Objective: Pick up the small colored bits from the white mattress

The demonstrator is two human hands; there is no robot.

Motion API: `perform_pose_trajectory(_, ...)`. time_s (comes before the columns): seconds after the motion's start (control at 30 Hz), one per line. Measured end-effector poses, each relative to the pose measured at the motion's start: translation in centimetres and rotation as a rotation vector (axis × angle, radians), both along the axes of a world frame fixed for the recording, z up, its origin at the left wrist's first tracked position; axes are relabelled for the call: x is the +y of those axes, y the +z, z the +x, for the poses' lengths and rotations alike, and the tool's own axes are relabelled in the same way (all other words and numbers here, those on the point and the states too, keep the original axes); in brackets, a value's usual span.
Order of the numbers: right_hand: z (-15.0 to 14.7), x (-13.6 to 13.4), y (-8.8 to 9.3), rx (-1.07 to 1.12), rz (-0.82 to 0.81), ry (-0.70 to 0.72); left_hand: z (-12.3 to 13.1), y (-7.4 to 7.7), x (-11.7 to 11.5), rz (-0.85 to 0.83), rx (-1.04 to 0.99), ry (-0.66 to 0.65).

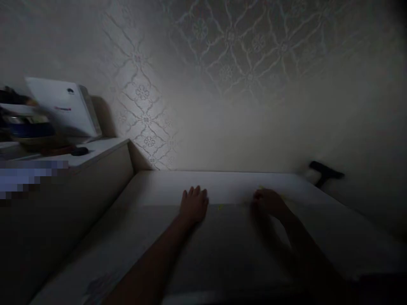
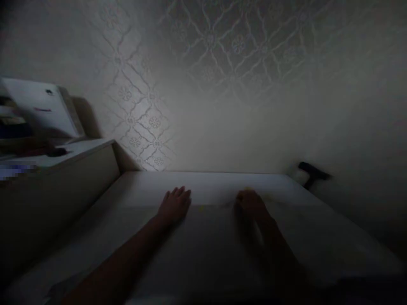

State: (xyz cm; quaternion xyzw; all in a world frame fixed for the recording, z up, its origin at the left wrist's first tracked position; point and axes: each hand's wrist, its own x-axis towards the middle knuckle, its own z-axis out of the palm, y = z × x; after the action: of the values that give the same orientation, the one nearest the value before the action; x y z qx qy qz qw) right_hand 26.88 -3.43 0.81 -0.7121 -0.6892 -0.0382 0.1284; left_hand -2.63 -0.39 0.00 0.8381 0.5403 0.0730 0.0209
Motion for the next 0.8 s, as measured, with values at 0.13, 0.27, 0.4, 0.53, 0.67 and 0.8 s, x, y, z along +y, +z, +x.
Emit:
perform_pose_trajectory(0.13, 1.0, 0.0, -0.2, 0.002, 0.062, -0.078, 0.0, 0.0, 0.1, 0.000, -0.007, -0.002)
perform_pose_trajectory(0.27, 1.6, 0.0, -0.1, -0.041, 0.006, -0.188, 0.1, -0.1, 0.2, 0.006, -0.017, -0.003)
perform_pose_trajectory(0.4, 1.5, 0.1, -0.1, -0.068, -0.049, -0.169, 0.1, -0.1, 0.2, 0.004, -0.016, -0.002)
perform_pose_trajectory(0.53, 1.3, 0.2, -0.2, 0.005, -0.018, -0.075, 0.1, 0.1, 0.1, -0.002, -0.010, 0.000)
perform_pose_trajectory(0.67, 1.2, 0.2, -0.2, 0.070, 0.040, -0.012, 0.2, 0.3, -0.1, -0.005, -0.003, -0.001)
perform_pose_trajectory(0.8, -0.1, 0.3, 0.0, 0.148, 0.153, 0.044, 0.2, 0.2, -0.1, 0.005, -0.008, 0.004)
